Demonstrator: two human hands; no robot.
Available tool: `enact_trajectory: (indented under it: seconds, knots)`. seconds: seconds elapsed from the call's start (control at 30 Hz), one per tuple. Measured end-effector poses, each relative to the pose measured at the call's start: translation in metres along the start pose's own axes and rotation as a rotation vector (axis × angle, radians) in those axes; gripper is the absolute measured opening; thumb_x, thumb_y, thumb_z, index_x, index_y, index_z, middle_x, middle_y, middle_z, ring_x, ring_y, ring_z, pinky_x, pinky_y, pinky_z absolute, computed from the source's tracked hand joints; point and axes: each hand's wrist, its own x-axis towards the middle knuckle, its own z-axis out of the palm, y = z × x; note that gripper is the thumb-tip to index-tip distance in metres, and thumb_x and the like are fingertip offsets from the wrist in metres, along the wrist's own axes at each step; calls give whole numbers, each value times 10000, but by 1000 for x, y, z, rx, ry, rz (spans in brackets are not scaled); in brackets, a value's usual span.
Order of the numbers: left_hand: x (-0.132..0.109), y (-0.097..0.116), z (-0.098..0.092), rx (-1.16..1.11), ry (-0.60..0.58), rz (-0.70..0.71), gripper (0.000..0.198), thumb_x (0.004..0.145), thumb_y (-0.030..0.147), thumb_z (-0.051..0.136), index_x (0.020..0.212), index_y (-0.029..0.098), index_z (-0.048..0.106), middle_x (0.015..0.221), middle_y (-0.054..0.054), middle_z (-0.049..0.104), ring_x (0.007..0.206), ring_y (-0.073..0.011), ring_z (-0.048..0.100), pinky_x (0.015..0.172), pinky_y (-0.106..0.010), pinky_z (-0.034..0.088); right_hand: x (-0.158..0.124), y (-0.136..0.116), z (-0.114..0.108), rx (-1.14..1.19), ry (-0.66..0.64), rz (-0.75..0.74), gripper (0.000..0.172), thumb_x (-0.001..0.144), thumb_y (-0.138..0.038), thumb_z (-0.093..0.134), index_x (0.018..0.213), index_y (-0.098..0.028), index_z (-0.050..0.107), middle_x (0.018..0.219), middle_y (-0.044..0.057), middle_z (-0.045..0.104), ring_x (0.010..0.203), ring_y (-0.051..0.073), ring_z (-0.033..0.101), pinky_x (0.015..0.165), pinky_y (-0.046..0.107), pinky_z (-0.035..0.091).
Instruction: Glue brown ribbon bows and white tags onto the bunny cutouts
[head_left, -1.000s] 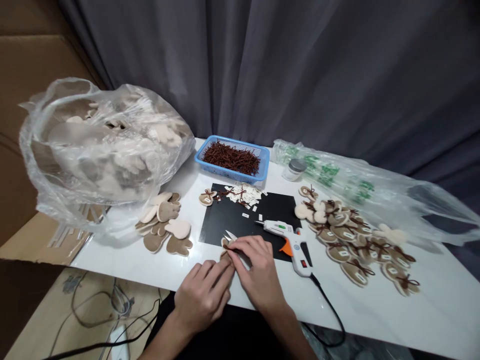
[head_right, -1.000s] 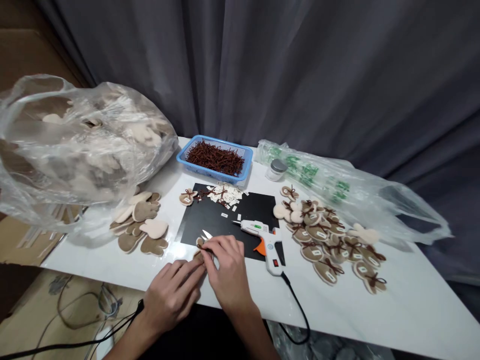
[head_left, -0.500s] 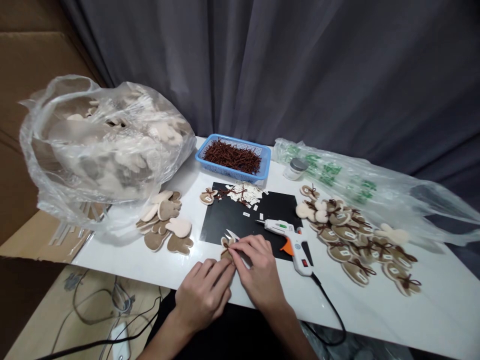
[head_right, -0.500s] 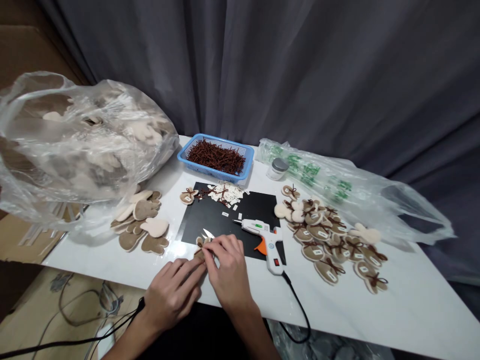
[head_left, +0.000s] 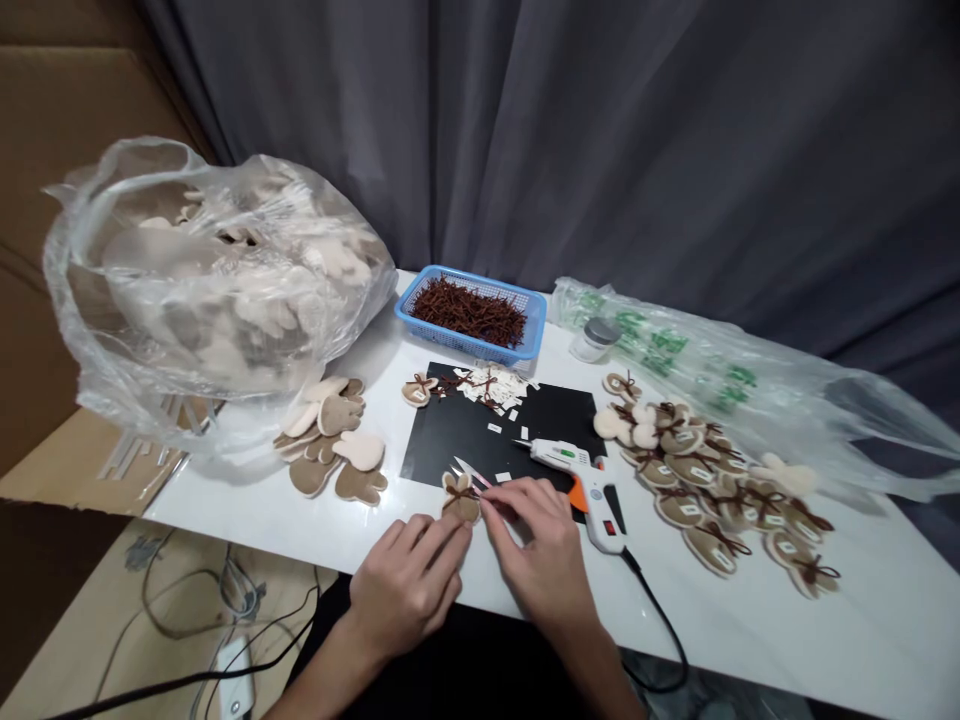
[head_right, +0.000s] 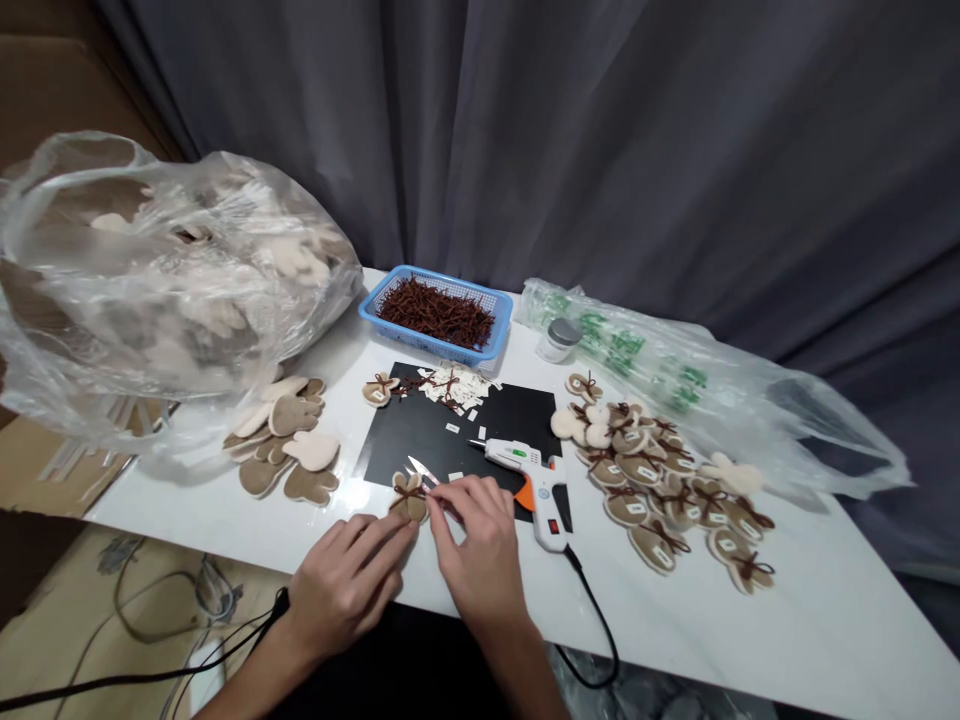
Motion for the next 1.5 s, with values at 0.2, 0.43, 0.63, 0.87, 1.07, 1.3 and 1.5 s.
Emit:
enact_trajectory:
  seconds: [0.2, 0.43, 0.63, 0.87, 1.07, 1.3, 1.5]
  knots:
    - [0, -1, -1, -5, -2, 10, 332, 984, 102, 552, 1264, 97, 731, 1151, -118, 825, 895, -260, 665, 781, -382, 483, -6, 2, 5, 6, -6, -18, 116, 1036, -156, 687, 1012, -248, 753, 933, 9, 766, 867, 214, 659, 793, 362, 421]
    - [0, 0, 0, 5, -13, -2, 348, 966, 114, 574, 1274, 108, 736, 1159, -119, 827, 894, -251, 665, 765, -379, 505, -8, -2, 9, 25, 9, -41, 120, 1030, -134, 681, 981, -238, 715, 911, 6, 745, 865, 207, 647, 794, 355, 407]
    - [-3, -2, -2, 36, 12, -3, 395, 968, 71, 507, 1280, 132, 742, 1153, -107, 833, 911, -240, 699, 809, -370, 524, -9, -6, 12, -11, 39, -23, 183, 995, -74, 635, 1014, -249, 684, 990, 30, 736, 928, 234, 643, 839, 376, 423]
    - [-6, -10, 5, 62, 203, 71, 349, 993, -6, 501, 1174, 136, 765, 1090, -108, 839, 955, -222, 741, 912, -342, 542, -2, -13, 15, -115, -28, 36, 143, 965, -136, 697, 1020, -256, 642, 1107, 70, 711, 1034, 297, 632, 910, 442, 429]
    - [-1, -7, -4, -192, 255, -301, 252, 1033, 64, 508, 1104, 210, 701, 1003, -76, 769, 926, -202, 750, 829, -294, 601, -5, -18, 18, -103, -43, 70, 147, 938, -132, 735, 947, -252, 650, 1108, 75, 722, 1050, 306, 638, 901, 440, 441]
    - [4, -10, -6, -715, 67, -794, 457, 1017, 482, 682, 1411, 254, 643, 1306, -116, 768, 1168, -287, 761, 984, -396, 631, 0, -32, 12, 241, -26, 193, 122, 926, -155, 738, 889, -247, 666, 980, 29, 764, 1005, 261, 707, 930, 392, 517]
    - [24, -7, -10, -1083, 103, -970, 479, 926, 613, 766, 1192, 214, 762, 1068, -96, 787, 986, -269, 771, 881, -332, 636, 11, -43, 2, 594, -97, 336, 129, 979, -346, 700, 937, -226, 722, 885, 30, 757, 777, 198, 694, 711, 277, 554]
